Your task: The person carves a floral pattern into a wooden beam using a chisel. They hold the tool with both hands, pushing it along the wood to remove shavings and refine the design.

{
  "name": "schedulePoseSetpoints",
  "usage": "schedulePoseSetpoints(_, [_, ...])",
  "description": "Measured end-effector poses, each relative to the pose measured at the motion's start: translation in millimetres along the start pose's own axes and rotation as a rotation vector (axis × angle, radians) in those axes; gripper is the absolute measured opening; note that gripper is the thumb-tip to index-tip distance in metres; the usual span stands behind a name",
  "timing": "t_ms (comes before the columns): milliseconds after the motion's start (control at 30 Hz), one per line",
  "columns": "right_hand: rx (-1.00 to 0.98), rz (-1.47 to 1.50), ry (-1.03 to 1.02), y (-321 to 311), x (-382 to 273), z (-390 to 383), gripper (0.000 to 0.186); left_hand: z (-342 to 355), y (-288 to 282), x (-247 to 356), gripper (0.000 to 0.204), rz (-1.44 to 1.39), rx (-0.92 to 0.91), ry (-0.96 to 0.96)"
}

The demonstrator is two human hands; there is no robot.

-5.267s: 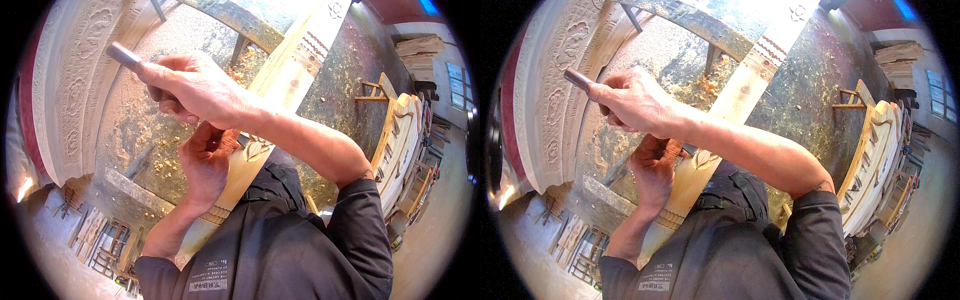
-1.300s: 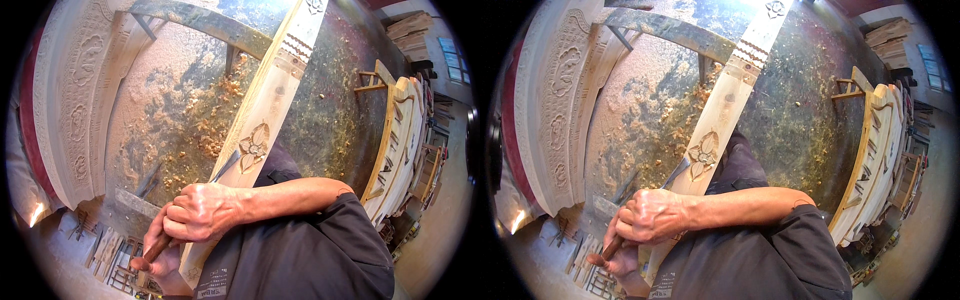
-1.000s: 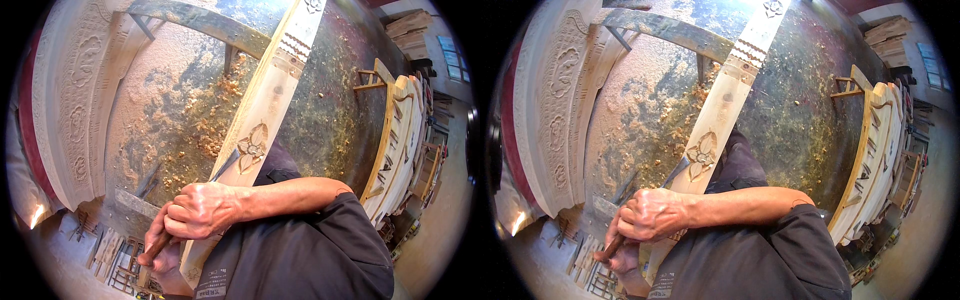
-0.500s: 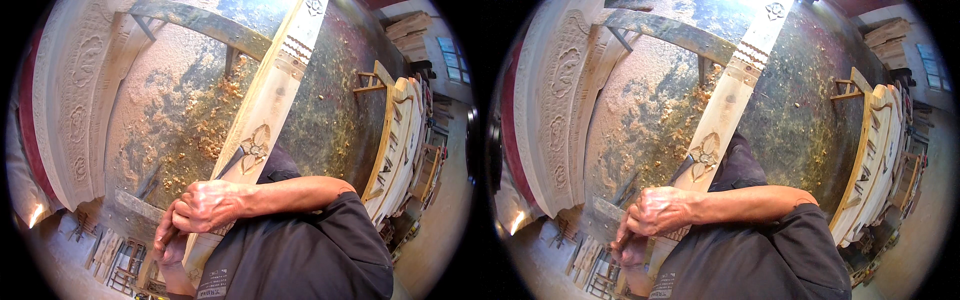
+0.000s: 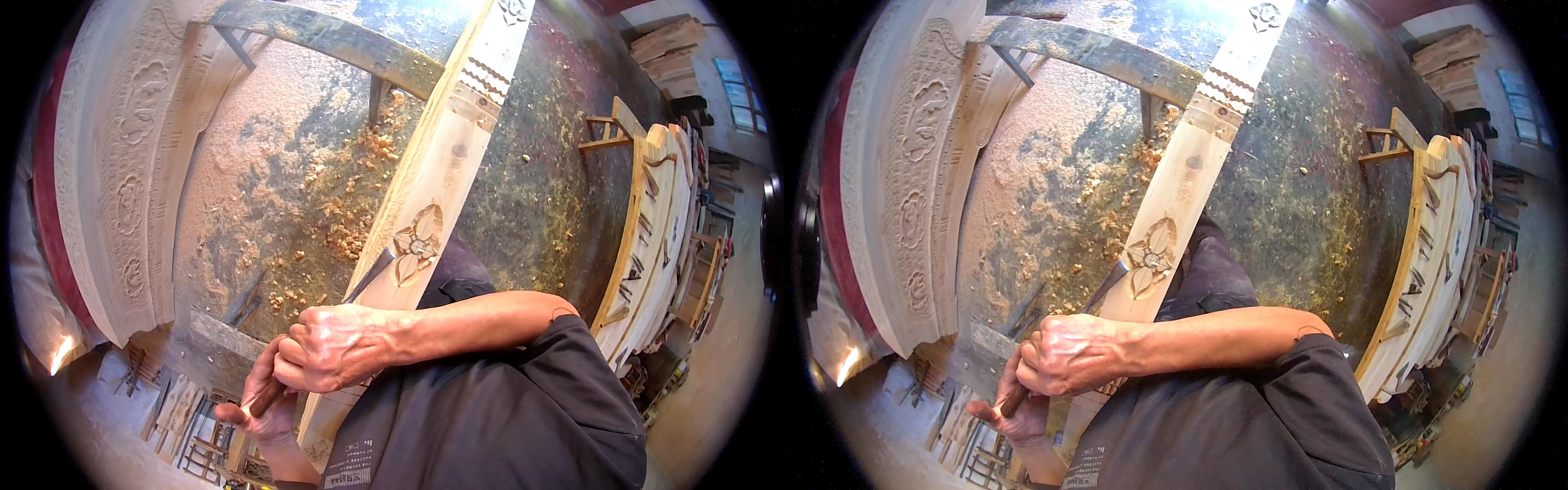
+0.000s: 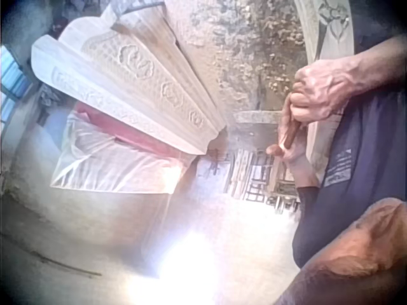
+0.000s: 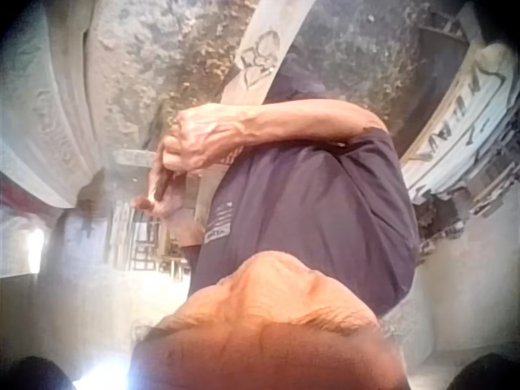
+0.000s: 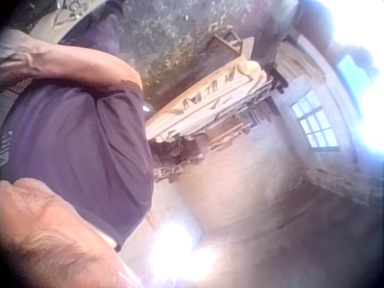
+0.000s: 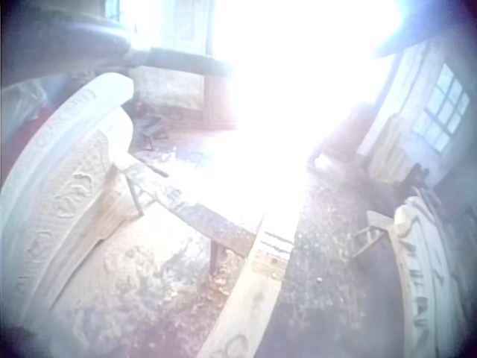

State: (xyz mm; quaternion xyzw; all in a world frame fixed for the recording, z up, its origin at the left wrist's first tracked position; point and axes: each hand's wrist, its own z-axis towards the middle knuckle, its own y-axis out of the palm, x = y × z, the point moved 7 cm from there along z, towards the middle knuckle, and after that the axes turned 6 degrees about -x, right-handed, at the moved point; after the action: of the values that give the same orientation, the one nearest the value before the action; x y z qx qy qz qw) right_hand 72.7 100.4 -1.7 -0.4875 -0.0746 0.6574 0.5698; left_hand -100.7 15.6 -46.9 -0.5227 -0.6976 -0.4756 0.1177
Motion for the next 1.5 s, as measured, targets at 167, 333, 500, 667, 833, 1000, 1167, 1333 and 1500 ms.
schedulePoseSetpoints(167, [0.019,0.023,0.005,2.6,1.8,-1.8,0.020,0.9,7.8,4.1,0.148,0.037,0.029,-0.013])
schedulePoseSetpoints(333, [0.071,0.063,0.003,-4.9,1.5,-1.2,0.021,1.9,18.7,14.9,0.149,0.094,0.007,0.013])
schedulePoseSetpoints(500, [0.181,0.013,-0.014,-10.5,0.7,-2.3,0.031,0.3,20.4,21.1,0.147,0.138,0.002,0.047])
schedulePoseSetpoints(667, [0.176,-0.034,-0.019,-8.0,5.7,-7.4,0.031,6.9,18.8,14.5,0.143,0.123,0.055,-0.001])
schedulePoseSetpoints(833, [0.129,-0.046,-0.021,-8.3,8.0,-9.6,0.030,10.8,19.3,12.6,0.136,0.138,0.053,-0.035])
schedulePoseSetpoints(1000, [-0.059,-0.022,-0.055,7.9,2.2,-19.7,0.030,7.5,34.4,4.4,0.121,0.227,0.033,-0.135])
schedulePoseSetpoints(1167, [-0.128,0.122,-0.078,8.8,-0.8,-24.9,0.031,5.5,43.0,-0.7,0.127,0.209,0.000,-0.141])
schedulePoseSetpoints(1333, [-0.207,0.120,-0.074,5.5,-4.2,-19.9,0.027,10.6,40.9,-0.5,0.136,0.178,-0.019,-0.185])
schedulePoseSetpoints(1500, [-0.172,-0.047,-0.078,0.0,-14.0,-16.3,0.021,10.9,38.8,4.3,0.135,0.133,0.010,-0.161])
